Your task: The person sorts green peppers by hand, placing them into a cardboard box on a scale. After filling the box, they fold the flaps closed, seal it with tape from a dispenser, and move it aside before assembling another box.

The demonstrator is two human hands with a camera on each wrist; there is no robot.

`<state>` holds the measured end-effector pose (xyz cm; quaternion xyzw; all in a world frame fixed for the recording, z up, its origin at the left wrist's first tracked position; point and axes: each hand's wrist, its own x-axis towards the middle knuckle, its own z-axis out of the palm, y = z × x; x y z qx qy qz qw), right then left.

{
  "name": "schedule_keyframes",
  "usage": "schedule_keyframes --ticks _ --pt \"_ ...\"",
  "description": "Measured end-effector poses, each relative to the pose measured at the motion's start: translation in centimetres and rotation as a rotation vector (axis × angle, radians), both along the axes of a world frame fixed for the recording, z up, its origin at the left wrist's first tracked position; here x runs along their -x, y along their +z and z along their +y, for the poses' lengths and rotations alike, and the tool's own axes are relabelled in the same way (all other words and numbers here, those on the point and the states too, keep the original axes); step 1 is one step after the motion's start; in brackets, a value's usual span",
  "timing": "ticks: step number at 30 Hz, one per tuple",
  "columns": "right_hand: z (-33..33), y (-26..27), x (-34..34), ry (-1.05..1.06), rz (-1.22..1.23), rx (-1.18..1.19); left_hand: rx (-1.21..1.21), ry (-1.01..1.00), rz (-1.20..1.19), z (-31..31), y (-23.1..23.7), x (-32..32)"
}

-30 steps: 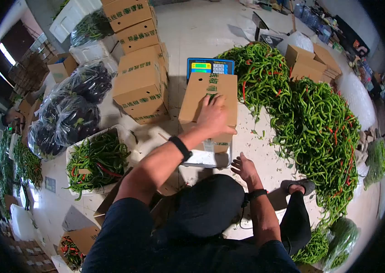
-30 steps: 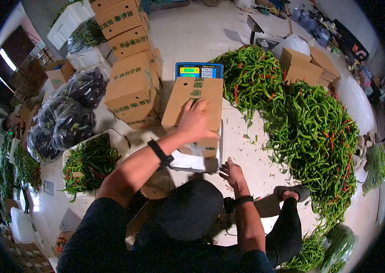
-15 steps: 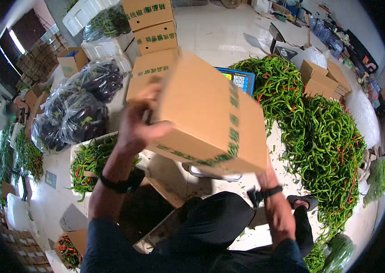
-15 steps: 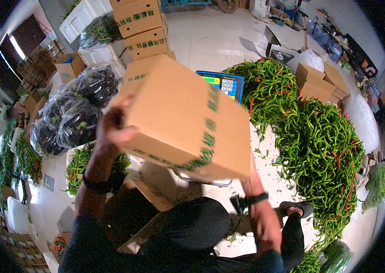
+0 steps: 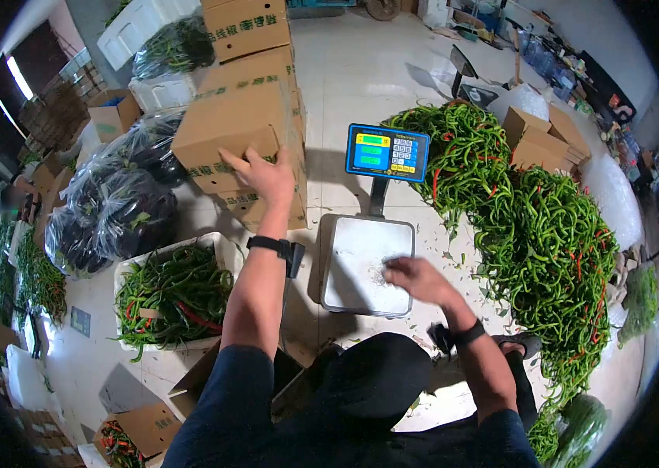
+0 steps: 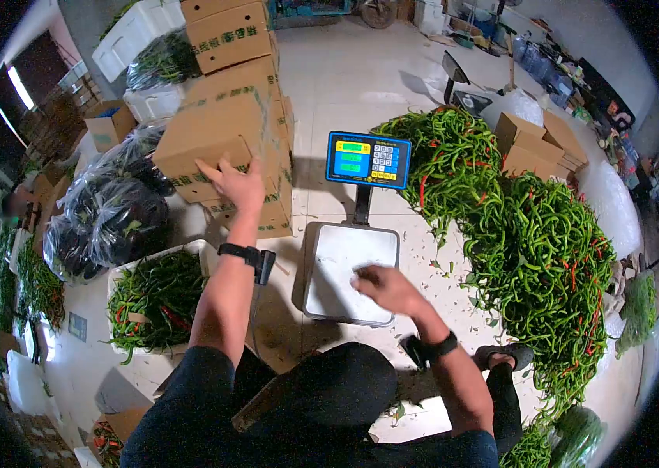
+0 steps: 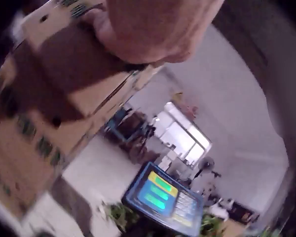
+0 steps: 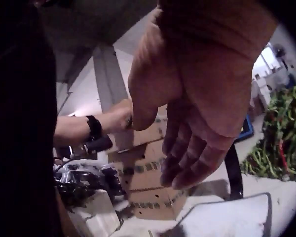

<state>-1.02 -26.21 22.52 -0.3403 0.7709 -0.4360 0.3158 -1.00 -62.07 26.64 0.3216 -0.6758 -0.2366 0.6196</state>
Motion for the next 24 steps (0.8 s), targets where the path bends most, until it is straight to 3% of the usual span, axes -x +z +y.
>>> schedule_keyframes --ticks 2,4,6,9,13,17,20,22,24 --pt "3.9 -1.6 -1.4 -0.042 -0.245 -0.154 -0.111 0.118 -0.262 0.7 1.9 0.6" --pt "7.2 -4.7 -2.3 -0.128 -0.387 -0.049 -0.020 0.122 -0.279 0.6 1.2 1.5" --pt "9.2 -7.2 -3.0 -0.234 -0.409 -0.073 -0.086 0.211 -0.304 1.2 0.4 3.2" --pt "11.0 -9.6 -4.4 -0.304 -0.445 -0.089 -0.098 0.184 -0.300 1.4 0.3 3.8" --pt "12.2 -12.8 -6.2 -0.273 -0.499 -0.134 -0.043 0.191 -0.352 -0.1 -0.1 3.2" --pt "12.2 -12.5 -8.0 -0.236 -0.419 -0.258 0.111 0.107 -0.412 -1.5 -1.2 1.4" --pt "14.8 -19.7 -9.4 -0.101 -0.244 -0.290 0.120 -0.058 -0.381 -1.9 -1.3 -1.1" --pt "17.0 -24.5 -10.1 0.092 -0.098 -0.178 0.119 -0.170 -0.342 -2.4 -2.0 -2.7" --pt "18.5 -27.5 -10.9 0.083 -0.039 -0.091 0.082 -0.282 -0.532 -3.0 -4.5 -4.1"
